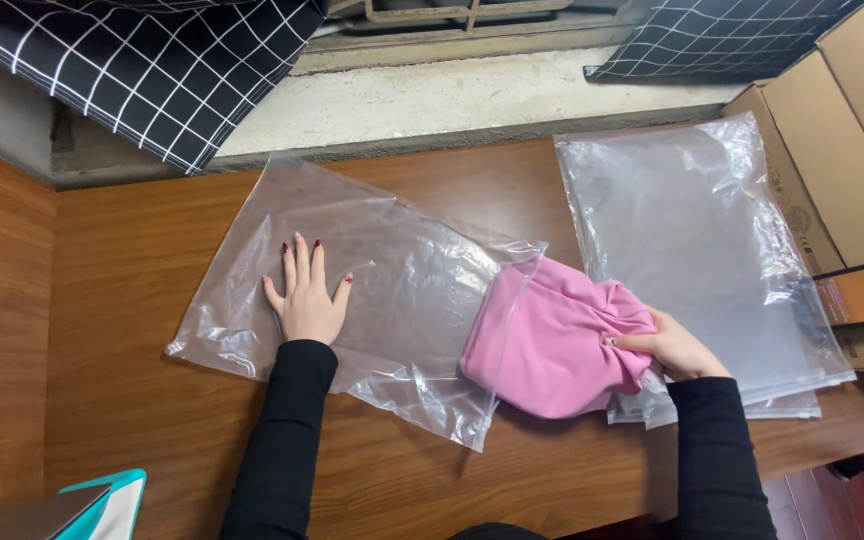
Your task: Removing a shirt from a hanger, packing it into a bag and box, then unpacking and re-hanging it
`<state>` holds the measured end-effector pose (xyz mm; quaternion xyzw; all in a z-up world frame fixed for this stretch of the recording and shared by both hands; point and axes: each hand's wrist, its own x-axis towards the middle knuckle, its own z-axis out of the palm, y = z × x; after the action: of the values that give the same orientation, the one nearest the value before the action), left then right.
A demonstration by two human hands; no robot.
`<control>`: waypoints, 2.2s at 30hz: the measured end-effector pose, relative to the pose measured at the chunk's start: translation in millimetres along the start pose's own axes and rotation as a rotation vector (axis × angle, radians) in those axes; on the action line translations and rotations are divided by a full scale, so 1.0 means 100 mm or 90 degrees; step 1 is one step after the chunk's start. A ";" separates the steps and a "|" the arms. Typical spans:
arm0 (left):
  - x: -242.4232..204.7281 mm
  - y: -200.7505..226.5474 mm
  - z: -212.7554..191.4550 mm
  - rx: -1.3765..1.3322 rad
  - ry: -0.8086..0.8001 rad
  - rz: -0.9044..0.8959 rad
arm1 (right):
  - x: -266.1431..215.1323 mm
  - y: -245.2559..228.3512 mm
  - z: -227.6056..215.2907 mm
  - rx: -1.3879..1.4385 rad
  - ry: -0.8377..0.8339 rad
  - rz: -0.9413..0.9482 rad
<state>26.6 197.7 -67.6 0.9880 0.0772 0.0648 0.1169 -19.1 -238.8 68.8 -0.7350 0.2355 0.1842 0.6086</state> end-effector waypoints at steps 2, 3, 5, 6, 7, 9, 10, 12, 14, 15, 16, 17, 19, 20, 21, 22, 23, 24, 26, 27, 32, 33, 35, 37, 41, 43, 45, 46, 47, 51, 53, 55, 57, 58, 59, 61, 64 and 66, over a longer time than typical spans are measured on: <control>0.03 -0.04 -0.05 0.001 -0.007 0.004 | -0.03 0.13 -0.15 0.001 -0.002 0.010; 0.04 -0.06 -0.08 0.003 -0.012 0.005 | -0.05 0.19 -0.23 0.001 -0.008 0.019; 0.07 -0.11 -0.10 0.002 -0.017 0.010 | -0.12 0.28 -0.30 0.000 -0.013 0.031; 0.08 -0.13 -0.11 0.000 -0.022 0.013 | -0.15 0.32 -0.35 -0.003 -0.020 0.043; 0.10 -0.15 -0.12 0.000 -0.022 0.014 | -0.22 0.27 -0.36 -0.002 -0.018 0.043; 0.13 -0.21 -0.16 0.023 0.036 0.026 | -0.35 0.17 -0.38 0.051 -0.101 0.131; 0.15 -0.27 -0.17 0.024 0.034 0.026 | -0.43 0.10 -0.36 0.051 -0.101 0.132; 0.19 -0.38 -0.19 0.021 0.040 0.007 | -0.56 -0.04 -0.31 0.023 -0.059 0.189; 0.17 -0.37 -0.31 0.004 0.043 0.006 | -0.57 -0.02 -0.29 0.016 -0.069 0.181; 0.16 -0.37 -0.36 -0.014 0.046 0.007 | -0.57 -0.02 -0.27 0.011 -0.078 0.173; 0.12 -0.31 -0.45 -0.013 0.046 0.004 | -0.55 -0.05 -0.24 0.009 -0.080 0.174; 0.09 -0.25 -0.53 -0.023 0.090 0.003 | -0.54 -0.07 -0.21 -0.080 -0.039 0.154; 0.00 -0.18 -0.65 -0.032 0.131 -0.001 | -0.49 -0.12 -0.16 -0.171 -0.002 0.135; -0.05 -0.16 -0.68 -0.058 0.159 -0.041 | -0.46 -0.15 -0.14 -0.332 0.032 0.109; -0.10 -0.15 -0.71 -0.083 0.188 -0.081 | -0.42 -0.17 -0.12 -0.493 0.066 0.078; -0.19 -0.14 -0.72 -0.083 0.188 -0.084 | -0.29 -0.08 -0.16 -0.495 0.064 0.077; -0.29 -0.13 -0.74 -0.137 0.211 -0.145 | -0.15 0.01 -0.20 -0.549 0.126 -0.007; -0.39 -0.12 -0.75 -0.191 0.233 -0.207 | -0.02 0.11 -0.24 -0.602 0.186 -0.092; -0.64 -0.17 -0.61 -0.202 0.281 -0.254 | 0.06 -0.05 0.03 -0.646 0.225 -0.135; -0.77 -0.19 -0.54 -0.213 0.330 -0.297 | 0.10 -0.13 0.17 -0.686 0.269 -0.179; -1.24 -0.13 -0.32 -0.342 0.292 -0.499 | 0.68 -0.38 1.15 -0.624 0.111 -0.358; -1.30 -0.10 -0.31 -0.410 0.243 -0.586 | 0.83 -0.42 1.34 -0.597 0.065 -0.351; -1.34 -0.10 -0.37 -0.439 0.312 -0.533 | 1.12 -0.35 1.56 -0.626 0.089 -0.311; -1.32 -0.10 -0.50 -0.469 0.382 -0.473 | 1.33 -0.33 1.69 -0.650 0.117 -0.273; -1.20 -0.19 -0.65 -0.735 0.330 -0.651 | 1.51 -0.32 1.67 -0.629 0.148 -0.223; -1.16 -0.23 -0.71 -0.818 0.284 -0.745 | 1.61 -0.25 1.57 -0.632 0.131 -0.220; -1.14 -0.24 -0.89 -0.714 0.151 -0.724 | 1.76 -0.10 1.49 -0.570 0.012 -0.289; -1.14 -0.23 -0.91 -0.716 0.152 -0.722 | 1.66 -0.11 1.46 -0.570 0.014 -0.290; -1.14 -0.22 -0.94 -0.702 0.161 -0.677 | 1.57 -0.12 1.42 -0.512 0.006 -0.296; -1.04 -0.15 -1.00 -0.694 0.205 -0.555 | 1.00 -0.43 1.23 -0.381 0.037 -0.294; -0.94 0.06 -1.11 -0.711 0.194 -0.513 | 0.86 -0.49 0.97 -0.290 0.030 -0.359; -0.83 0.32 -1.30 -0.724 0.183 -0.471 | 0.74 -0.52 0.65 -0.195 0.021 -0.422; -0.68 0.69 -1.54 -0.770 0.122 -0.334 | 0.67 -0.55 0.23 -0.123 0.113 -0.496; -0.58 0.82 -1.45 -0.770 0.114 -0.327 | 0.60 -0.57 0.02 -0.120 0.122 -0.493; -0.48 0.96 -1.37 -0.829 0.104 -0.276 | 0.54 -0.59 -0.19 -0.142 0.211 -0.501; -0.24 1.28 -1.18 -0.891 0.072 -0.213 | 0.51 -0.48 -0.65 -0.164 0.322 -0.497; 0.12 1.89 -0.71 -0.929 -0.103 -0.200 | 0.59 -0.14 -1.34 -0.263 0.551 -0.443; 0.35 2.27 -0.22 -0.945 -0.170 -0.193 | 0.58 0.06 -1.64 -0.378 0.696 -0.366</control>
<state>89.0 -9.5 12.1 0.6284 0.1332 -0.0371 0.7655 22.8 -407.6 62.8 -0.8913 0.2442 -0.3258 0.1998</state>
